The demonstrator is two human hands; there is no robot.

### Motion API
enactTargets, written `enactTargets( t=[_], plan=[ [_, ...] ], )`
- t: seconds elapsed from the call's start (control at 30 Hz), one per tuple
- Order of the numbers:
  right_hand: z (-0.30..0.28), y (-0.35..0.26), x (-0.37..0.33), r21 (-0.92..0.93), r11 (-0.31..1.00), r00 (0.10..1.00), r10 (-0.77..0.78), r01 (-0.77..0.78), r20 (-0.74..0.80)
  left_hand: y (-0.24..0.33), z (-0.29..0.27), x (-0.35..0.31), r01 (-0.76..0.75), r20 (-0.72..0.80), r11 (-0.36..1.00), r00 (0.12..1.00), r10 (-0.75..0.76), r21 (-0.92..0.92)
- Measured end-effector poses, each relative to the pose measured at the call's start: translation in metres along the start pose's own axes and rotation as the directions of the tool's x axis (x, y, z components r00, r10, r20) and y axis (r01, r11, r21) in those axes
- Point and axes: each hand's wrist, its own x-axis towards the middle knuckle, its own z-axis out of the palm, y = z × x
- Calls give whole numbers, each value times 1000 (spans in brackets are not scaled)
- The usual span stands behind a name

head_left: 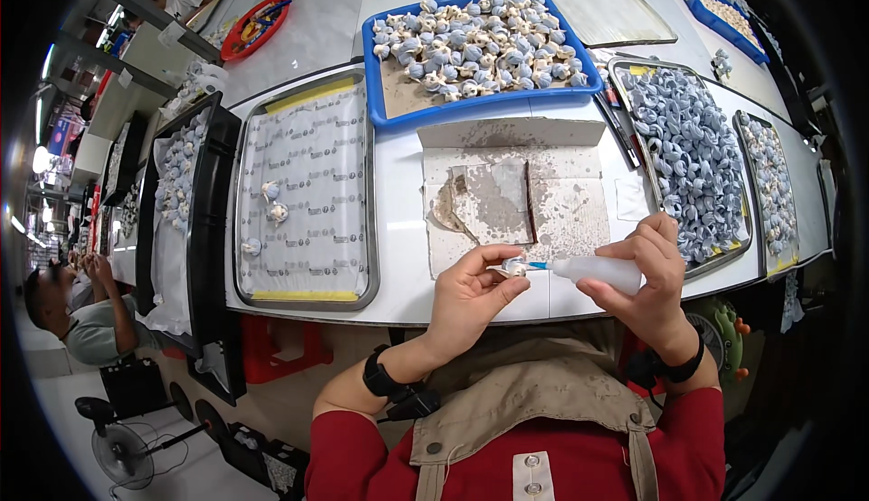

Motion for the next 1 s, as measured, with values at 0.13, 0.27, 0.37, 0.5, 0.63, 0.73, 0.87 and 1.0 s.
enactTargets(
  t=[0.13, 0.27, 0.37, 0.5, 0.63, 0.73, 0.87, 1.0],
  plan=[
    [-1, 1, 0, -20, 1000, 1000, 16, -16, 3, 4, 2, 1, 6, -18, 998, 1000, -7, -63],
    [-1, 0, 2, -8, 1000, 1000, 10, -10, 19, 5, 2, 0, 3, -12, 997, 1000, -4, -73],
    [-1, -2, 5, -5, 1000, 1000, 9, -9, 29, 6, 2, -1, -1, -10, 998, 1000, 0, -64],
    [1, -1, 4, 17, 999, 999, 31, -32, 31, 5, -1, 0, 11, -17, 996, 1000, -12, -84],
    [7, 13, 1, 84, 992, 995, 96, -94, -12, 4, -8, 1, 56, -48, 983, 997, -66, -175],
    [32, 28, 1, 99, 960, 963, 267, -262, -36, 8, -8, 2, 49, -12, 983, 999, -52, -178],
    [55, 44, 0, 162, 901, 915, 391, -402, 99, 21, -12, 3, 1, 308, 970, 948, 76, -242],
    [23, 69, 9, -223, 958, 983, 163, -179, -89, 31, -9, 4, 9, 353, 974, 933, 73, -226]
  ],
)
